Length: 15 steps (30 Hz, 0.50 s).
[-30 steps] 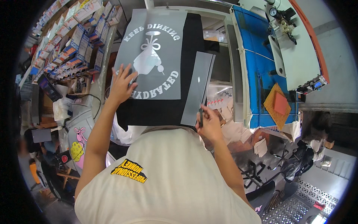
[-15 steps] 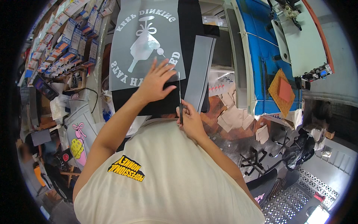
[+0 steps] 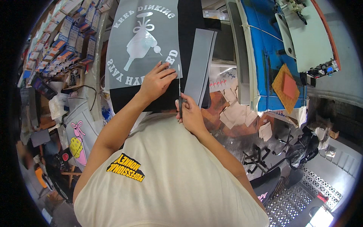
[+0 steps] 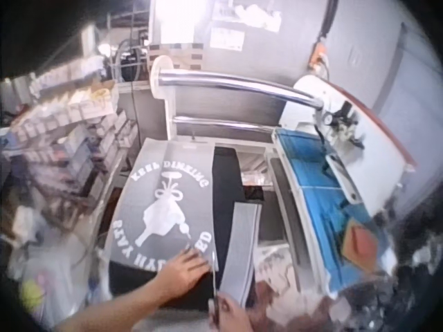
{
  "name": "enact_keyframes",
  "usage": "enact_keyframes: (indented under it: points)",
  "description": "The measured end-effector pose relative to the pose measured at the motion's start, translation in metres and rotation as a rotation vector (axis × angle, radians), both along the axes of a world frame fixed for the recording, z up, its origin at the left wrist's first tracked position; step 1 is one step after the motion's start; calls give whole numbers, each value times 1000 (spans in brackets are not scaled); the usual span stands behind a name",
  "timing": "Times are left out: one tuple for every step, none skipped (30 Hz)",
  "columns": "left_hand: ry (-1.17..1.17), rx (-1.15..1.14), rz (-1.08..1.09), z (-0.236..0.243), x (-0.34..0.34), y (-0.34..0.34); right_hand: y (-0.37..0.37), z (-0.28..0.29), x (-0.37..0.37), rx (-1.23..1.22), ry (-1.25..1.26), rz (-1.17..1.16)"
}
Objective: The person aligns and places transfer sheets onto black t-shirts on a heat press, operates the press to apply heat, then removes the finished shirts and stacks them. They repeat this process for multiple shirts with different designs.
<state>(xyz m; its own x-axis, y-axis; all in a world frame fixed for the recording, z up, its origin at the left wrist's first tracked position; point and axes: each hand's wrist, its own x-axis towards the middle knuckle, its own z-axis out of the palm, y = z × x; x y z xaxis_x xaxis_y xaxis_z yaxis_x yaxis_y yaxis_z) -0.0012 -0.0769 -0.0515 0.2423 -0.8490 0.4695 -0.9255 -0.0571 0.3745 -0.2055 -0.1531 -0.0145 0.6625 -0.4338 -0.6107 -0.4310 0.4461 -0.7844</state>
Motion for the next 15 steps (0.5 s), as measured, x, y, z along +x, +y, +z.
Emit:
enact_keyframes:
  points:
    - [-4,-6,3,0,0,0,-1,0,-2,3,2,10]
    - [-7,-12,5,0,1,1,-2,0,-5,5,4,19]
    - [-12,-17,5,0,0,0,-3,0,-6,5,7,28]
    - [-17,-22,5,0,0,0,-3,2,-7,6,20,35]
    - [-22,-26,7,1,0,0,-2,4,-7,8,33,43]
    - [-23,-33,1,2,0,0,-2,8,-6,7,45,50]
    - [-23,-39,-4,3,-1,1,-2,12,-3,8,45,35]
    - [-24,-46,-9,5,-2,2,-3,16,3,8,45,20]
    - [-2,-61,-16,9,-4,2,-4,17,8,9,44,3]
    - [19,-77,-23,13,-8,4,-6,16,13,24,35,-24]
    - [41,-92,-29,17,-11,5,-9,15,20,39,25,-52]
    - [42,-104,-31,21,-12,6,-12,14,25,54,13,-77]
    - [43,-116,-32,25,-13,7,-14,14,27,52,11,-80]
    - [44,-129,-33,27,-13,7,-15,13,29,50,10,-82]
    - [52,-131,-32,28,-13,8,-16,12,29,46,9,-81]
